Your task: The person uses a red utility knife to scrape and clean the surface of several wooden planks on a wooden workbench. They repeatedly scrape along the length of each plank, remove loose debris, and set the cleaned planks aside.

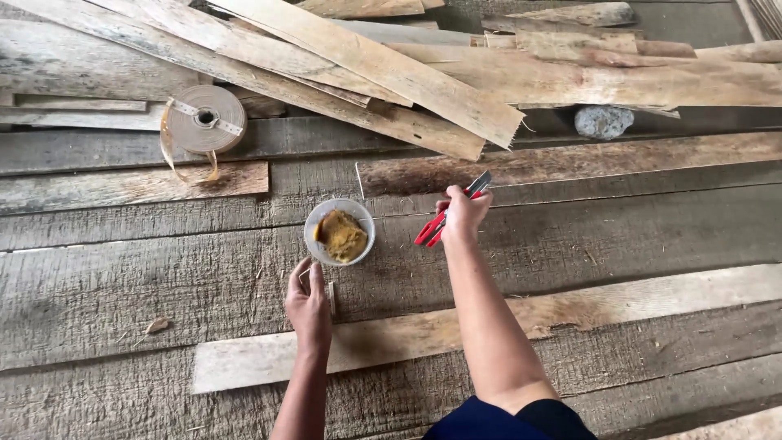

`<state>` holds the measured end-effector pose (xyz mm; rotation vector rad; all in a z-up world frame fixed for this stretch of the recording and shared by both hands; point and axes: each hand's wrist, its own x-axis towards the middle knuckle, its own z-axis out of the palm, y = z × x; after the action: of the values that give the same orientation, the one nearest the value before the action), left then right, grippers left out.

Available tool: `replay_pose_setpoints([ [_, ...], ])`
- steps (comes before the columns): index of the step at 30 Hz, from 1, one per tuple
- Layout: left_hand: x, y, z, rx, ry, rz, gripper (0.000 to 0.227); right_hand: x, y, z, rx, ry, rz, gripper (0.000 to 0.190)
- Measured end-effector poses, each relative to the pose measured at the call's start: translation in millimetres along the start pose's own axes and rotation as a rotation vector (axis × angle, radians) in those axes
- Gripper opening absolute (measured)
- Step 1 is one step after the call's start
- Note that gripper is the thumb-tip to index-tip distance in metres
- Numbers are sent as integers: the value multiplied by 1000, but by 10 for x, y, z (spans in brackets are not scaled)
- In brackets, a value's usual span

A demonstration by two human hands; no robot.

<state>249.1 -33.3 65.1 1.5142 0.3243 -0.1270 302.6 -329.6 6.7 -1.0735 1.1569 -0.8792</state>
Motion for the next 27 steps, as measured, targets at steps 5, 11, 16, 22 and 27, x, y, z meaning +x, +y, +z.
replay_pose_setpoints([
  [5, 102, 76, 170, 66, -64, 56, 50, 295, 502, 39, -105, -10, 86, 50],
  [11, 253, -367, 104, 17, -73, 200, 44, 627, 472, 191, 136, 48, 68, 60],
  [16, 304, -418, 98, -11, -81, 281, 43, 919, 278, 129, 134, 158, 37, 59],
  [22, 387, -638, 51, 17, -79, 325, 41, 1063, 474, 130, -100, 216, -39, 58],
  [27, 432, -717, 70, 29, -71, 348, 42, 1349, 575, 140, -231, 220, -88, 63],
])
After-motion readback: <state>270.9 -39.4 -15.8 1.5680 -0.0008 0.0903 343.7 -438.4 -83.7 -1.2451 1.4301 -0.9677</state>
